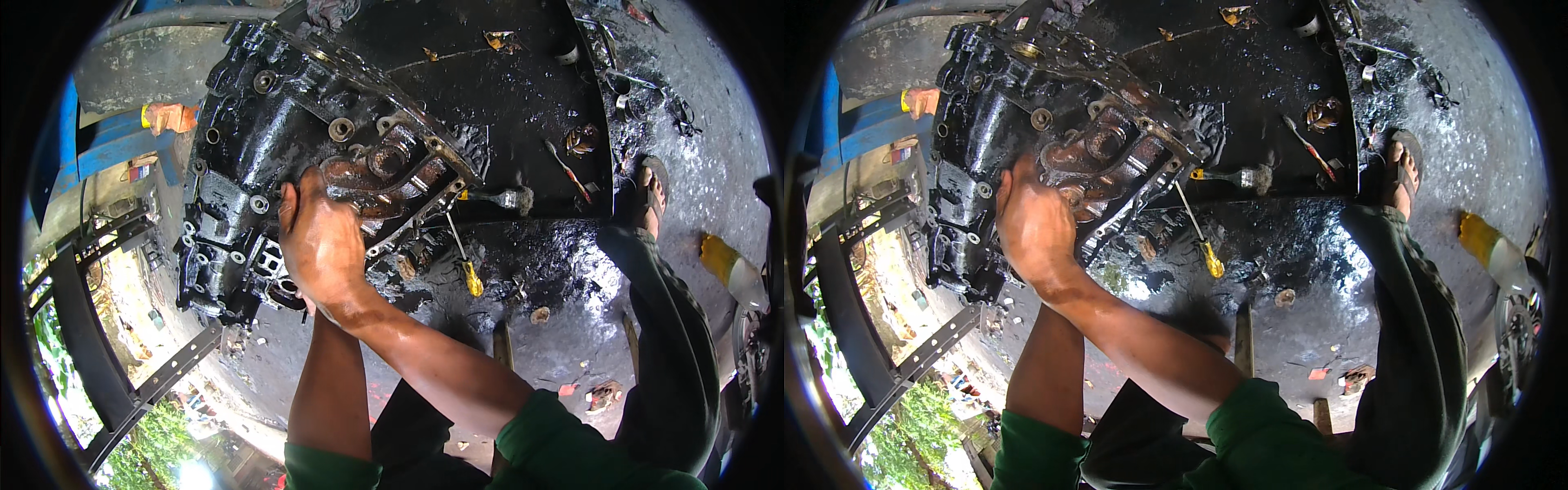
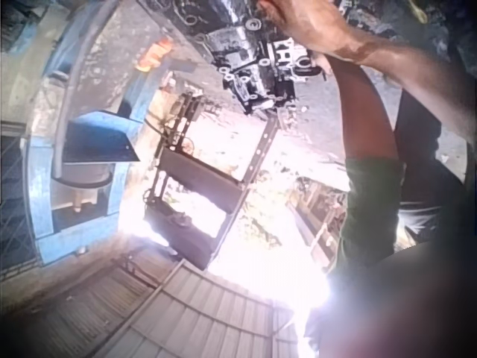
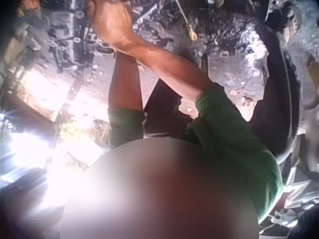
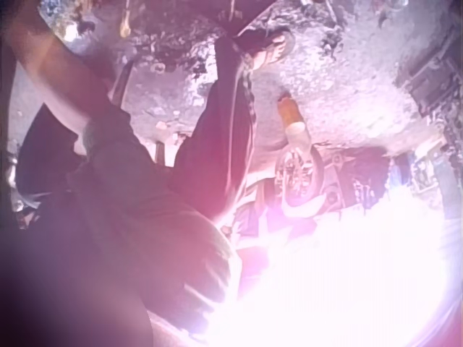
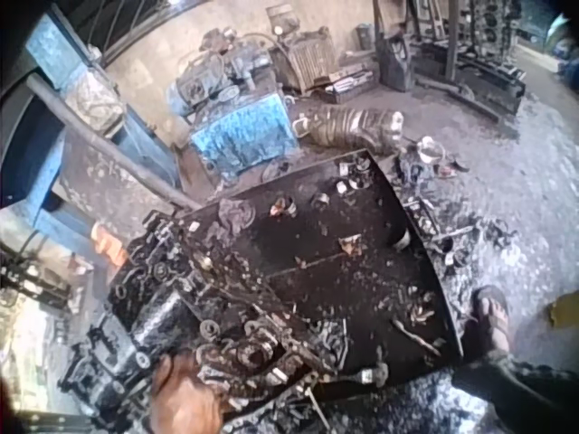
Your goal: The person scrubs and scrapes a disassembled engine block using a wire brush and a yellow-handled screwdriver. They repeatedly wipe away grime and oil from the cylinder head surface and bolt holes.
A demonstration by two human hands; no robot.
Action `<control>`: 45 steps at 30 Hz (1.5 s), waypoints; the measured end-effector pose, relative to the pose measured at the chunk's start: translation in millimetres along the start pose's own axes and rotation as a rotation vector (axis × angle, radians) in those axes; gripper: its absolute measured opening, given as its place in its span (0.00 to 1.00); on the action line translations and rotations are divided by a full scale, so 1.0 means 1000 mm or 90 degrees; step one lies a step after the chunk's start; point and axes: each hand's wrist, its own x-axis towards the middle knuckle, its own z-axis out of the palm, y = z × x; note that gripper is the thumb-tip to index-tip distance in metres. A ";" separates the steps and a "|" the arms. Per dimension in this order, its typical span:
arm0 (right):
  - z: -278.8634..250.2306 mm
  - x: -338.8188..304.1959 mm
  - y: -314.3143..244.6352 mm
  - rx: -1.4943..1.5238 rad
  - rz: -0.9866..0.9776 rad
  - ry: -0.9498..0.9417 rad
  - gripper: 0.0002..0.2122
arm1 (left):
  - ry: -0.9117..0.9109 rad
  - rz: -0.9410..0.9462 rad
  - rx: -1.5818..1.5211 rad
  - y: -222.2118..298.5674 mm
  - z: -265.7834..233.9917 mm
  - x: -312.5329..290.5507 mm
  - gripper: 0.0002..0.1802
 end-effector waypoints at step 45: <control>0.001 0.013 -0.007 -0.147 0.024 -0.005 0.14 | 0.115 0.220 1.305 0.001 0.001 -0.038 0.41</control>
